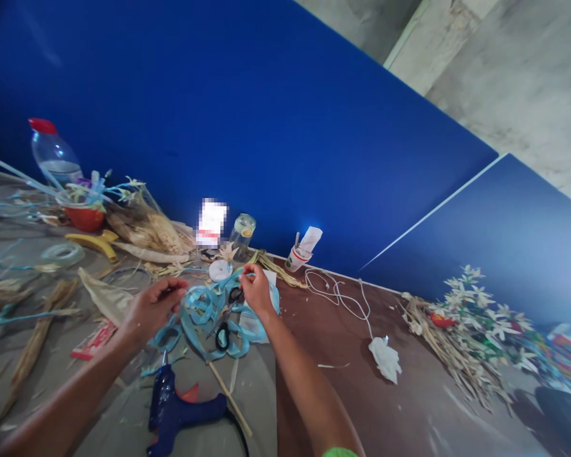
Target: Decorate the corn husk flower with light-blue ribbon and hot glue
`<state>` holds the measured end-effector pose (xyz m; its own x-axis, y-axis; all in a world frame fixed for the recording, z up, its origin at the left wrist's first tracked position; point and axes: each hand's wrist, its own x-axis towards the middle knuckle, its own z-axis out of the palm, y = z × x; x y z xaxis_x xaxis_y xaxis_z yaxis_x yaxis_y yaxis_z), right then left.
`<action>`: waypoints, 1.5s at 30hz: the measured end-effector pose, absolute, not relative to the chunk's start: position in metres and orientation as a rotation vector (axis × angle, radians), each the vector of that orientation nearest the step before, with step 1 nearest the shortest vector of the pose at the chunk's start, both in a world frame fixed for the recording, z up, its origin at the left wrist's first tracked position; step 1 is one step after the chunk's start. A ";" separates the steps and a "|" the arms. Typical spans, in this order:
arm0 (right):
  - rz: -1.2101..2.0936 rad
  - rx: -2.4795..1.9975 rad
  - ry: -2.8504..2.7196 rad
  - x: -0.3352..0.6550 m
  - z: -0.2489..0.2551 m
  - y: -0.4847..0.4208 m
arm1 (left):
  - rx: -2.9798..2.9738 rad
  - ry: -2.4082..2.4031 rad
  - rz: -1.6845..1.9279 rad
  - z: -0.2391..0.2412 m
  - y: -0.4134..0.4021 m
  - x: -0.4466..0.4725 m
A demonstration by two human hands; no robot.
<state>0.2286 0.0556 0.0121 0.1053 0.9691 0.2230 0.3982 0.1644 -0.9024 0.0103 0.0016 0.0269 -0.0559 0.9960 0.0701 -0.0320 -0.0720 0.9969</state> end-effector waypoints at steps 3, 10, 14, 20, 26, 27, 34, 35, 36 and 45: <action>0.794 -1.371 -1.541 0.218 0.020 0.040 | 1.065 1.172 1.416 0.032 0.002 0.007; 0.666 -1.335 -1.839 0.169 0.032 0.050 | 0.886 0.970 1.594 0.038 0.003 -0.001; 0.341 -1.424 -2.161 0.138 0.031 0.080 | 0.732 0.893 1.717 0.042 0.006 -0.005; 0.179 -1.743 -2.413 0.107 0.019 0.101 | 0.587 0.970 1.774 0.036 0.011 -0.009; 0.202 -1.657 -2.382 0.111 0.018 0.099 | 0.651 1.034 1.741 0.025 0.014 -0.008; 0.223 -1.610 -2.339 0.114 0.020 0.098 | 0.685 1.054 1.730 0.024 0.014 -0.008; 0.350 -1.368 -2.156 0.129 0.024 0.092 | 1.359 1.463 1.405 0.004 0.018 -0.005; 0.357 -1.353 -2.167 0.128 0.024 0.092 | 1.544 1.491 1.353 0.000 0.020 -0.005; 0.362 -1.338 -2.177 0.127 0.023 0.091 | 1.727 1.481 1.303 -0.004 0.021 -0.004; 0.349 -1.267 -2.306 0.098 0.026 0.095 | 2.350 1.632 0.959 -0.021 0.026 -0.010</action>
